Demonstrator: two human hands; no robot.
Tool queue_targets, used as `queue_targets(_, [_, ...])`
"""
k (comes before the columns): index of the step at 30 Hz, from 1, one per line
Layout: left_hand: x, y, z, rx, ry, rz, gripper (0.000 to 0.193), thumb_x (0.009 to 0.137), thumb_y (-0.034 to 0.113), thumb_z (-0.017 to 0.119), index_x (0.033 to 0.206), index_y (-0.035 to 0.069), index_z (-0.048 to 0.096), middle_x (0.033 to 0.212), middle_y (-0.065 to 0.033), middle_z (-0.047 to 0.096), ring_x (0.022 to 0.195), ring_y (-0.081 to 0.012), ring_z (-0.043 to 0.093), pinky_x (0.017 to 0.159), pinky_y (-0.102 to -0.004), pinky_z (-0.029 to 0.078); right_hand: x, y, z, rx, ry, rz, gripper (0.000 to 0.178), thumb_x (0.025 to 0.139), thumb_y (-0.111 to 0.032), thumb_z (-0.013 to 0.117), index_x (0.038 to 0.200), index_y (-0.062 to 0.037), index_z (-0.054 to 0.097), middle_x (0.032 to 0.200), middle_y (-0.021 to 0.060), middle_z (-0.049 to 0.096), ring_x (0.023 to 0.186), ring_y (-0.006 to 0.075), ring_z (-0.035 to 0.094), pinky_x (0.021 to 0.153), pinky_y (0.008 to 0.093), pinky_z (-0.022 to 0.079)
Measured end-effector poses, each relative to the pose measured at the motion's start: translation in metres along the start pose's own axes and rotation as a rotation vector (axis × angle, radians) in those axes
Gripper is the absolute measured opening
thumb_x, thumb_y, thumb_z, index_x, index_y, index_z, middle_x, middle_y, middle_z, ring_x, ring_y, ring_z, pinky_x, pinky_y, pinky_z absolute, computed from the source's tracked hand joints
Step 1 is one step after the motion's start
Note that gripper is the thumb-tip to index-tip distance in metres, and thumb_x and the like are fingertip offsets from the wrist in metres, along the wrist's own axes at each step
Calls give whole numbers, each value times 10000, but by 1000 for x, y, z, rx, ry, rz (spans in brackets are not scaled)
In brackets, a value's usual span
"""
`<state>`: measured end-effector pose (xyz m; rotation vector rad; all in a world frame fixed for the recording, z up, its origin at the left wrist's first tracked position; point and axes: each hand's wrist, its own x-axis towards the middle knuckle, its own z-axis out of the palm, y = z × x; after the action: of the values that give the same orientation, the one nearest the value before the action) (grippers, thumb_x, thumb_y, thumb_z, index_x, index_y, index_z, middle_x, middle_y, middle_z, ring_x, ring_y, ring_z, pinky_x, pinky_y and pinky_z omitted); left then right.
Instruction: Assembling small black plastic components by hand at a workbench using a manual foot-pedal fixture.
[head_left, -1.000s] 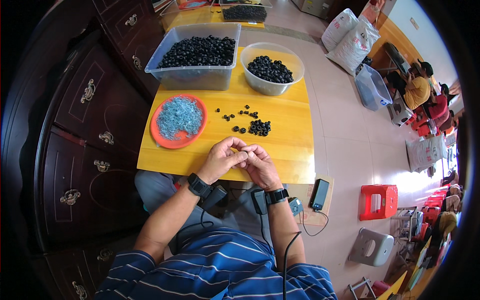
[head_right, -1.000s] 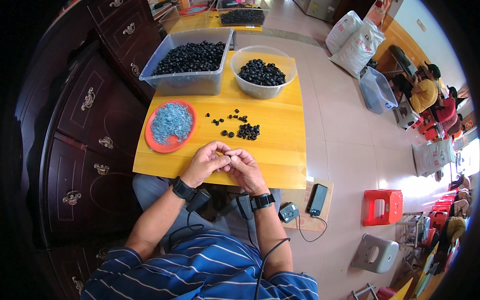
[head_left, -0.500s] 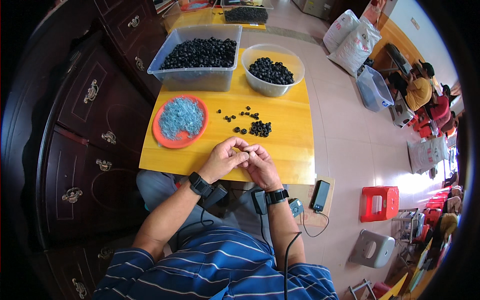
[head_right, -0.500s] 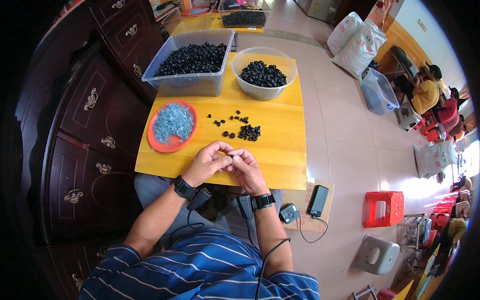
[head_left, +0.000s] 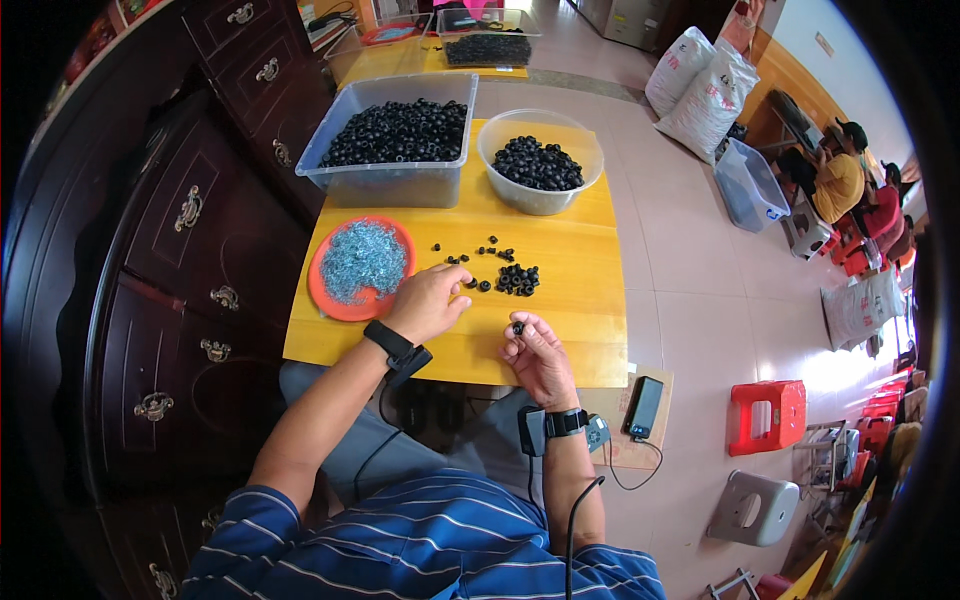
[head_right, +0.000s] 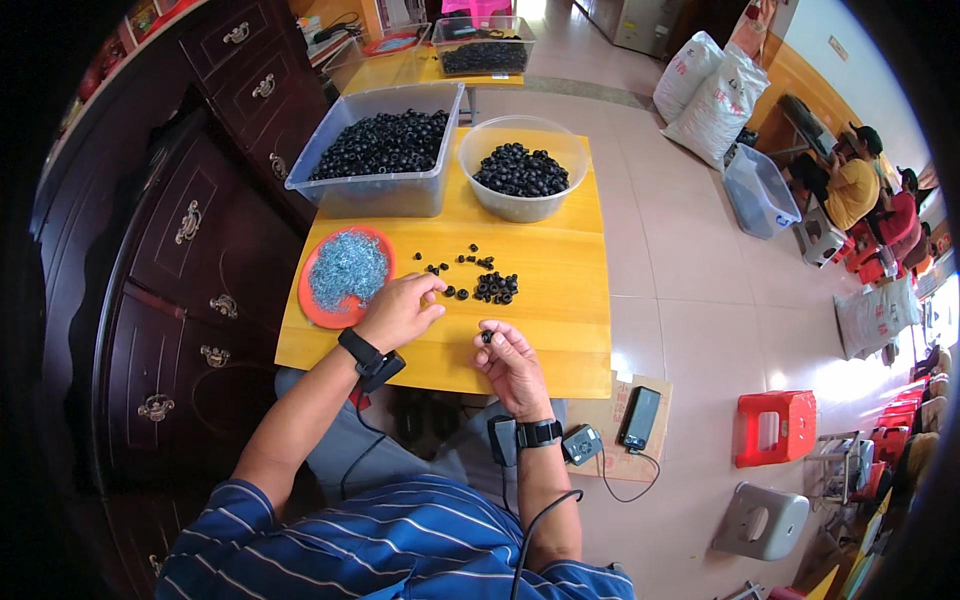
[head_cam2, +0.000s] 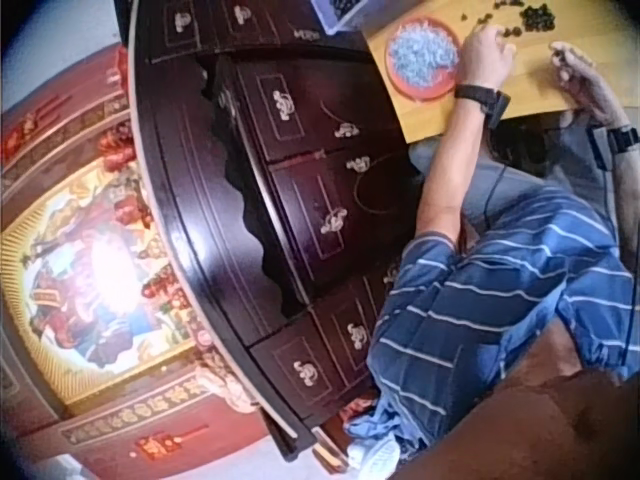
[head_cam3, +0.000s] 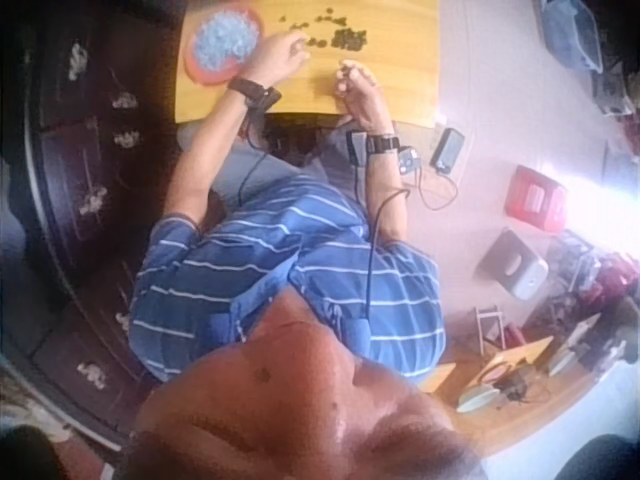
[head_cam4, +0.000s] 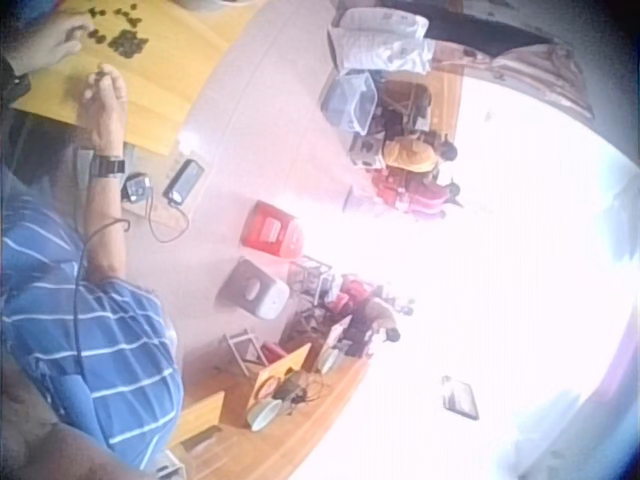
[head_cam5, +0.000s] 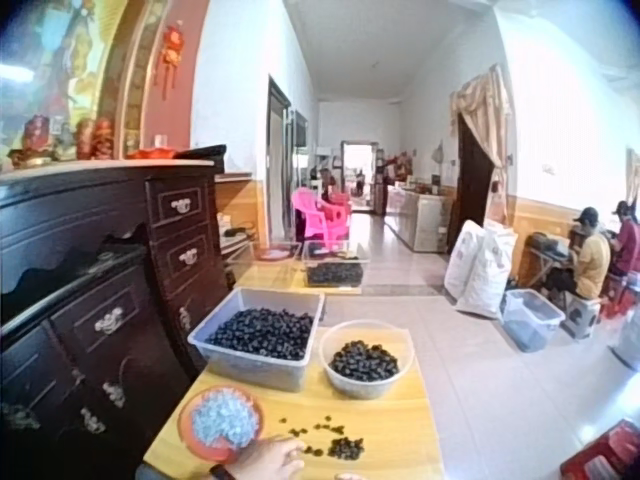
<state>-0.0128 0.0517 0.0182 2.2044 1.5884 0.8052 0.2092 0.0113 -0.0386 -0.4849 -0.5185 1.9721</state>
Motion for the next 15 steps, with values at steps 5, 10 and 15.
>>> queue_targets(5, [19, 18, 17, 38, -155, -38, 186, 795, 176, 693, 944, 65, 683, 802, -87, 676, 781, -275, 664, 689, -409, 520, -2, 4, -9, 120, -46, -27, 256, 978, -218, 578, 1189, -78, 534, 954, 33, 592, 770, 123, 583, 846, 340, 513])
queue_targets(10, [28, 23, 37, 120, -159, 30, 160, 799, 196, 677, 917, 87, 684, 822, -93, 665, 789, -295, 658, 691, -428, 520, -3, 3, -6, 138, -65, -23, 255, 979, -242, 580, 1173, -83, 534, 928, 34, 583, 770, 125, 581, 861, 350, 511])
queue_targets(15, [33, 16, 47, 218, -163, 50, 104, 808, 180, 661, 861, 92, 679, 834, -91, 640, 791, -311, 650, 686, -441, 521, 0, 4, -4, 59, -59, -14, 245, 985, -223, 572, 1175, -69, 551, 924, 39, 598, 782, 121, 593, 859, 347, 520])
